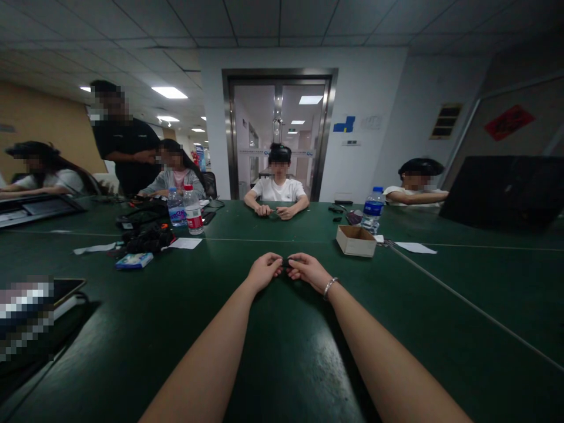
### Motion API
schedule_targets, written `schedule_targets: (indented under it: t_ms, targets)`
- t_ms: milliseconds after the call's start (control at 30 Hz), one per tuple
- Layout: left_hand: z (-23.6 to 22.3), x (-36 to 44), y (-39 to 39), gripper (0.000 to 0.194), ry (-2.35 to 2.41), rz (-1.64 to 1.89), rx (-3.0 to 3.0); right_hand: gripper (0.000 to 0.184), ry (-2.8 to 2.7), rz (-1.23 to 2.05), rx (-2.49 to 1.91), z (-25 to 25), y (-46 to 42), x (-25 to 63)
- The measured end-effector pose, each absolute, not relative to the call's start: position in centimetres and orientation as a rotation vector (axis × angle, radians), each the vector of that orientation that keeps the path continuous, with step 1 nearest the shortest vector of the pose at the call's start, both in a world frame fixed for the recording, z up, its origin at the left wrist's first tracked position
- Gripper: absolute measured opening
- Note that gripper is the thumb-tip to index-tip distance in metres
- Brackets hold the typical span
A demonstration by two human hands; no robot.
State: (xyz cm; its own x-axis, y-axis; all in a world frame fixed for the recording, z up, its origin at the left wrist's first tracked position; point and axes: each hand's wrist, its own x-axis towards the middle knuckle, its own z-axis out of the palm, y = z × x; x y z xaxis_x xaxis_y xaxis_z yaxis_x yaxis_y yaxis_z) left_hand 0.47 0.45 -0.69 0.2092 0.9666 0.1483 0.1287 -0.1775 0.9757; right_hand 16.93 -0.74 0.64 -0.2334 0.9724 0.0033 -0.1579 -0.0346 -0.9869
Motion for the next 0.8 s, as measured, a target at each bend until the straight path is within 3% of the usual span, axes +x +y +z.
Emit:
schedule_targets:
  t_ms: [800]
  targets:
    - [-0.93,0.14,0.5,0.025,0.998,1.202,1.613,0.018,-1.214,1.484,-0.95,0.83,-0.9,16.92]
